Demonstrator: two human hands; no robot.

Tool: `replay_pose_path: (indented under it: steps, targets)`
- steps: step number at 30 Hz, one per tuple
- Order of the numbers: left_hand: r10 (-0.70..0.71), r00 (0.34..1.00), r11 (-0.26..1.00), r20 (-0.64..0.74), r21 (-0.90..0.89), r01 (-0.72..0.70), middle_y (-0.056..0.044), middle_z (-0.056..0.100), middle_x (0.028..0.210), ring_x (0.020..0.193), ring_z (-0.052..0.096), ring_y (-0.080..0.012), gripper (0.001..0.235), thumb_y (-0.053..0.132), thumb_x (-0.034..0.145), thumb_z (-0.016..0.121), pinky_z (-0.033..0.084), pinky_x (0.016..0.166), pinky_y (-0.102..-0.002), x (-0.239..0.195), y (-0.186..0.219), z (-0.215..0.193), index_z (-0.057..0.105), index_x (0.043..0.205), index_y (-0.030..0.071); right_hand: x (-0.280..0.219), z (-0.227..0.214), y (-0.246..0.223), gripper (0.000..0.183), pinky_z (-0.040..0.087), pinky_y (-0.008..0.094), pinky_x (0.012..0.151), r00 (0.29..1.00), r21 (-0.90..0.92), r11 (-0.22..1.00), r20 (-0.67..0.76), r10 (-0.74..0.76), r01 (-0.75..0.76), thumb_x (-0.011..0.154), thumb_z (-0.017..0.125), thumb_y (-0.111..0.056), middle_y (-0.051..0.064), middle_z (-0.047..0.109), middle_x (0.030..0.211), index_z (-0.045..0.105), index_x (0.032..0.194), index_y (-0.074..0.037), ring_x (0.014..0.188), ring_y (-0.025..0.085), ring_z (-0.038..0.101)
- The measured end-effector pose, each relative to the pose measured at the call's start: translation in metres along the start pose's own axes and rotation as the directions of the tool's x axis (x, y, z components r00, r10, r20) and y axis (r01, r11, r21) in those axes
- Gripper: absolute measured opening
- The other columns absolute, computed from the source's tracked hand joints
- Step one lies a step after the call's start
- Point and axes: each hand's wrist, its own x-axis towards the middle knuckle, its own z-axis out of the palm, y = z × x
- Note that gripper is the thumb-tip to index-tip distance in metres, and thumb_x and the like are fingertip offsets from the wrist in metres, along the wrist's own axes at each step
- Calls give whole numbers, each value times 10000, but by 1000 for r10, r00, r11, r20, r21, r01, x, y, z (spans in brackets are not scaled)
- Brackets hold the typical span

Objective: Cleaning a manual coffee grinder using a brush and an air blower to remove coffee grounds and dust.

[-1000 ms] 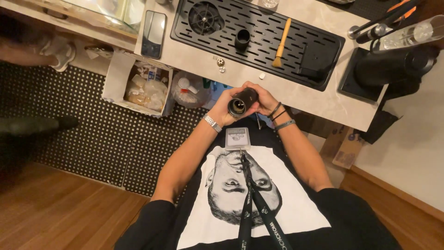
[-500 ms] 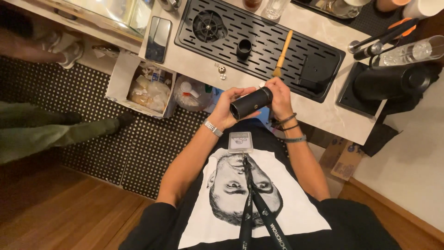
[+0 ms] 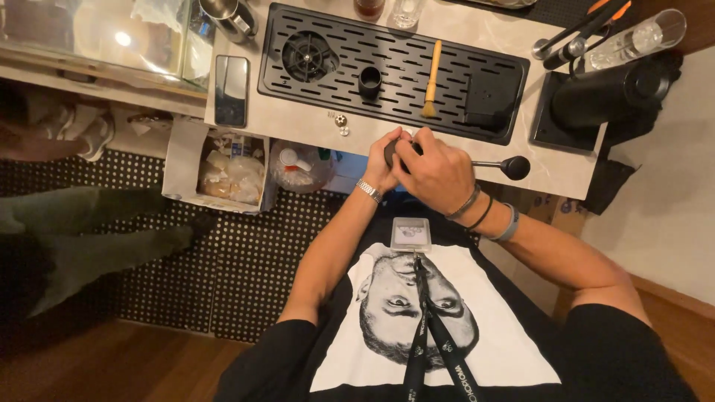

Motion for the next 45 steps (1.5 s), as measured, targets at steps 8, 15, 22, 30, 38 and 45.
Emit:
replay_pose_path:
  steps: [8, 15, 22, 30, 38, 45]
  targets:
    - [-18, 999, 999, 49, -33, 19, -126, 671, 725, 701, 690, -242, 335, 289, 984, 552, 588, 678, -336, -4, 2, 5, 688, 804, 41, 2, -11, -11, 191, 478, 235, 481, 998, 40, 999, 60, 30, -33, 947, 699, -306, -62, 420, 838, 588, 821, -217, 452, 109, 521]
    - [-11, 1000, 996, 9, -85, 12, -152, 672, 665, 637, 695, -231, 340, 266, 969, 551, 589, 628, -276, -33, 11, 25, 692, 792, 13, -5, -10, -18, 164, 522, 319, 465, 961, 198, 947, 163, 222, -253, 963, 696, -270, -18, 458, 826, 599, 891, -159, 468, 245, 609]
    - [-37, 986, 989, -162, -147, 13, -103, 663, 663, 589, 674, -176, 243, 245, 874, 672, 558, 495, -190, -47, 28, 37, 695, 788, 19, -10, 4, -15, 314, 567, 460, 545, 830, 268, 815, 394, 395, -514, 982, 730, -373, 84, 582, 852, 552, 943, -117, 650, 368, 700]
    - [-43, 982, 997, -182, -76, 29, -166, 701, 713, 603, 719, -234, 266, 254, 843, 702, 610, 493, -248, -45, 37, 34, 719, 787, -6, -11, -2, 3, 294, 556, 510, 629, 728, 348, 720, 609, 314, -601, 915, 758, -314, 119, 612, 828, 531, 973, -136, 783, 434, 706]
    - [-28, 971, 1000, -235, -17, 25, -171, 716, 730, 612, 726, -240, 273, 253, 833, 686, 620, 523, -259, -44, 42, 18, 723, 812, -17, -20, -11, 15, 216, 558, 481, 669, 758, 378, 716, 566, 323, -587, 892, 743, -219, 84, 643, 833, 554, 987, -180, 811, 387, 703]
    - [0, 931, 969, -366, -232, -91, -100, 667, 689, 623, 724, -265, 181, 171, 805, 725, 659, 574, -323, -56, 60, 8, 693, 794, -7, -34, 2, 73, 163, 518, 348, 794, 703, 549, 447, 469, 534, -706, 902, 623, -66, 59, 635, 769, 743, 947, -167, 776, 214, 619]
